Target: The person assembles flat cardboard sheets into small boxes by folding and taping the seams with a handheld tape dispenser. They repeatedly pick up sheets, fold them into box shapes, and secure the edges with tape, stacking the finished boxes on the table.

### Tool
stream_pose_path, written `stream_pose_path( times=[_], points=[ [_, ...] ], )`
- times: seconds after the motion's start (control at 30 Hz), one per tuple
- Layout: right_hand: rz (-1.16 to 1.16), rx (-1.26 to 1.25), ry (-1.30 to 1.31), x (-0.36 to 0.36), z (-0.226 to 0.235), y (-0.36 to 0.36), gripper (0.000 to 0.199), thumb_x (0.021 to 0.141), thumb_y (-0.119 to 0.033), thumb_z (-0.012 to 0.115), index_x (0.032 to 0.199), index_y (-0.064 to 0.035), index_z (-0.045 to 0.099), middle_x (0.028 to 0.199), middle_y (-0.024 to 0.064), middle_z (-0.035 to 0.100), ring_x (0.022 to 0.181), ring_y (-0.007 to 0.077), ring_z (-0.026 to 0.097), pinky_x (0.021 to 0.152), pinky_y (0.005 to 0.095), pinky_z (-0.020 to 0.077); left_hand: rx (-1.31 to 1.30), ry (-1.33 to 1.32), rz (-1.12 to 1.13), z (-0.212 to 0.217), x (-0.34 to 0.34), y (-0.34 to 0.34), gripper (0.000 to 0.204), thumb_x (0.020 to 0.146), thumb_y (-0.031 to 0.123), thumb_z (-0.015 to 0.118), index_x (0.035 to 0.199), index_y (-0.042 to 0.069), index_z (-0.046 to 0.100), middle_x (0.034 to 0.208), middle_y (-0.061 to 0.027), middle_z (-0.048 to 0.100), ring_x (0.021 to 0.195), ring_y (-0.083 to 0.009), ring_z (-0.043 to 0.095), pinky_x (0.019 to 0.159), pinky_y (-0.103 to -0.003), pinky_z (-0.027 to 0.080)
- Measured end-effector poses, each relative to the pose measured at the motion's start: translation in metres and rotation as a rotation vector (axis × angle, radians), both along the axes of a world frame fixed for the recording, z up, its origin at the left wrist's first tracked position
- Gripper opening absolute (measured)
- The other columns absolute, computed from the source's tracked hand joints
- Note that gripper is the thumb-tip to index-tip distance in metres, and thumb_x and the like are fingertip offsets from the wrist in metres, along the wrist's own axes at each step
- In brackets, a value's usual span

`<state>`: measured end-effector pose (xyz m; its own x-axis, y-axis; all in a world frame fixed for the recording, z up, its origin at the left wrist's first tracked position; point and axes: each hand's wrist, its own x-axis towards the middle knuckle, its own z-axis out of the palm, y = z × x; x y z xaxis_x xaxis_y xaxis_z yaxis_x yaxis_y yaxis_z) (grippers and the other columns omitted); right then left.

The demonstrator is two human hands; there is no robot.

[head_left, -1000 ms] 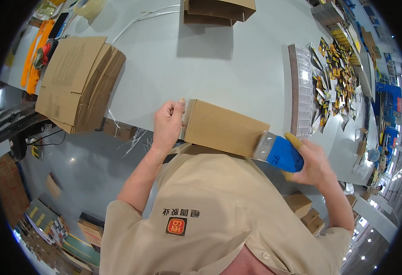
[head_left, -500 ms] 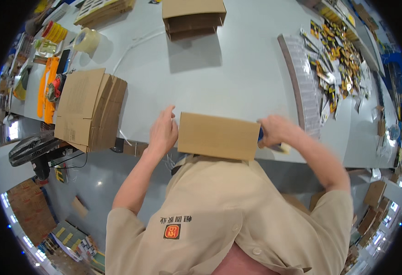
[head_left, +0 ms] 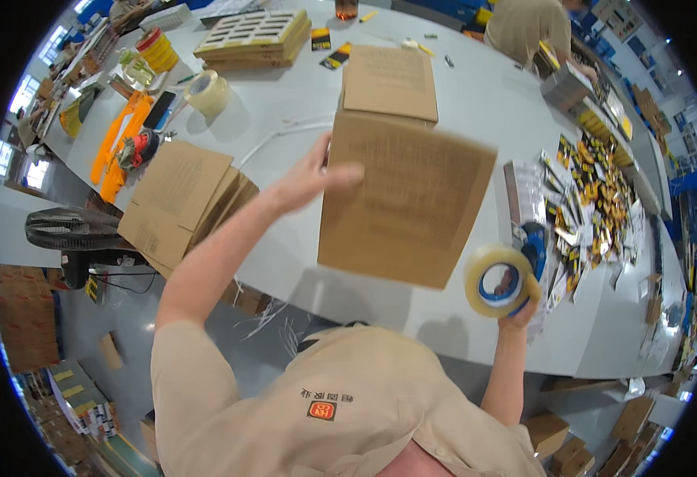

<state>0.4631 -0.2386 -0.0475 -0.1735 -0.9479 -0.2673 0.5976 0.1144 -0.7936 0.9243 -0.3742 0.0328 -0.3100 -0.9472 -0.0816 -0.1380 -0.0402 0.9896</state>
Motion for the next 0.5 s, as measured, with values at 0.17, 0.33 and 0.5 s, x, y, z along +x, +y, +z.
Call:
stream_pose_path(
  times=[0.17, 0.33, 0.5],
  points=[
    [-0.268, 0.144, -0.019, 0.024, 0.001, 0.027, 0.038, 0.093, -0.031, 0.062, 0.119, -0.0032, 0.059, 0.086, 0.0079, 0.063, 0.063, 0.0159, 0.061, 0.053, 0.0296, 0.0528, 0.122, 0.035, 0.143, 0.052, 0.013, -0.167, 0.077, 0.082, 0.068, 0.063, 0.133, 0.011, 0.054, 0.108, -0.0075, 0.06, 0.099, -0.0188, 0.055, 0.096, -0.039, 0.041],
    [-0.212, 0.195, 0.284, 0.067, -0.018, 0.062, 0.038, 0.09, -0.021, 0.065, 0.123, -0.0033, 0.058, 0.083, 0.0053, 0.062, 0.055, 0.0131, 0.059, 0.047, 0.0262, 0.0498, 0.308, -0.503, 0.27, 0.026, 0.016, -0.265, 0.078, 0.078, 0.077, 0.06, 0.118, 0.01, 0.067, 0.095, -0.0062, 0.057, 0.083, -0.0175, 0.05, 0.08, -0.034, 0.044],
    [-0.161, 0.086, 0.698, 0.087, -0.014, 0.07, 0.051, 0.084, -0.012, 0.074, 0.13, -0.0017, 0.055, 0.098, 0.0075, 0.067, 0.078, 0.0125, 0.064, 0.071, 0.026, 0.0532, -0.003, -0.426, 0.358, 0.001, 0.033, -0.24, 0.098, 0.079, 0.076, 0.062, 0.136, -0.003, 0.054, 0.127, -0.0202, 0.062, 0.117, -0.0315, 0.059, 0.098, -0.042, 0.046]
  ],
)
